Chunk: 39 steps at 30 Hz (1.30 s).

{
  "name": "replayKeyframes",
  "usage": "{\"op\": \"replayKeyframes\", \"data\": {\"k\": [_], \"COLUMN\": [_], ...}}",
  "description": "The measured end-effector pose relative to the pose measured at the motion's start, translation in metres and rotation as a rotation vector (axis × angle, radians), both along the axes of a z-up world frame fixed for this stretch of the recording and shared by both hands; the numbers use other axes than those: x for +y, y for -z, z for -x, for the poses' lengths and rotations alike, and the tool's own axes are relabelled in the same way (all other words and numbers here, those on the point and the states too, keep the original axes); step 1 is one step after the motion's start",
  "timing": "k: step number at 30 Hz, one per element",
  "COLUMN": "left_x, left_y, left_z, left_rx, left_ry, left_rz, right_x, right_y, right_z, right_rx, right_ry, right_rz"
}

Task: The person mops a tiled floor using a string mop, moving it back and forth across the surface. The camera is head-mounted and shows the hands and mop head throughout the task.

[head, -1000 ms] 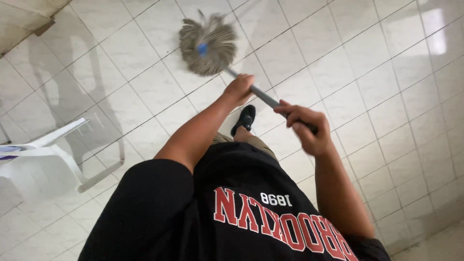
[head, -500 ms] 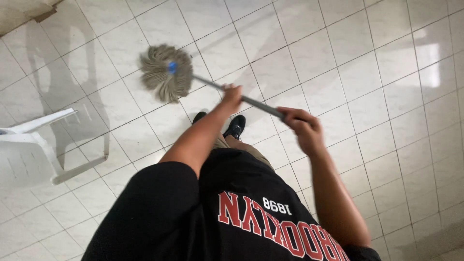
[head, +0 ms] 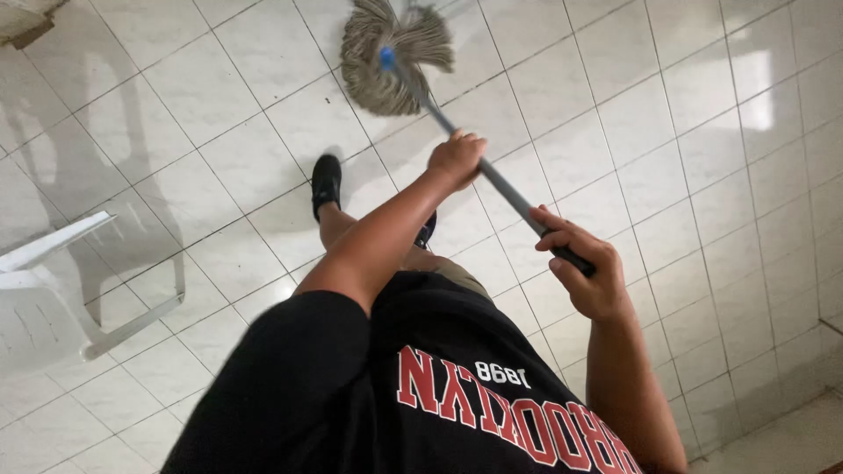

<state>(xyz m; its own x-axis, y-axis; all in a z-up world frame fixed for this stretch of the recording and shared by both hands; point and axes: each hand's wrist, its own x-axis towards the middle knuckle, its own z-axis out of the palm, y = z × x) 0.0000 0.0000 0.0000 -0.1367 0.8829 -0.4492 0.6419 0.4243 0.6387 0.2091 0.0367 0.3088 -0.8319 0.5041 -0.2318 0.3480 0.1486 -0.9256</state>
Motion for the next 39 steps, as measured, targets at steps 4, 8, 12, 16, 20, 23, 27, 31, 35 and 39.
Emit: {"op": "replayKeyframes", "data": {"k": [4,8,12,16,20,23,27,31,35,39], "left_x": [-0.062,-0.139,-0.221,-0.271,-0.234,-0.172,-0.093,-0.081,-0.108,-0.165], "left_y": [-0.023,0.02,0.037,0.079,0.04,0.022,0.024,0.018,0.0,-0.005], "left_z": [0.06,0.133,0.218,0.261,0.284,0.276,0.262,0.284,0.315,0.356], "left_rx": [0.043,0.075,0.195,0.216,0.139,0.144,0.075,0.007,0.009,0.027], "left_ry": [-0.01,-0.078,-0.17,-0.237,-0.257,-0.197,-0.051,0.059,0.044,-0.069], "left_rz": [0.03,0.114,0.206,0.247,0.094,-0.122,-0.266,-0.234,-0.127,-0.062], "right_x": [-0.006,-0.035,-0.078,-0.119,-0.111,-0.091,-0.089,-0.108,-0.104,-0.095], "right_y": [0.007,0.051,0.112,0.145,0.11,0.053,-0.011,-0.015,-0.018,0.047], "right_z": [0.049,0.125,0.205,0.251,0.276,0.281,0.284,0.3,0.327,0.329], "right_rx": [0.066,0.116,0.166,0.133,0.137,0.119,0.017,-0.007,0.022,0.065], "right_ry": [-0.06,-0.058,-0.101,-0.117,0.102,0.253,0.254,0.193,0.153,0.068], "right_rz": [0.122,0.318,0.508,0.556,0.563,0.48,0.095,0.034,0.059,0.214]}}
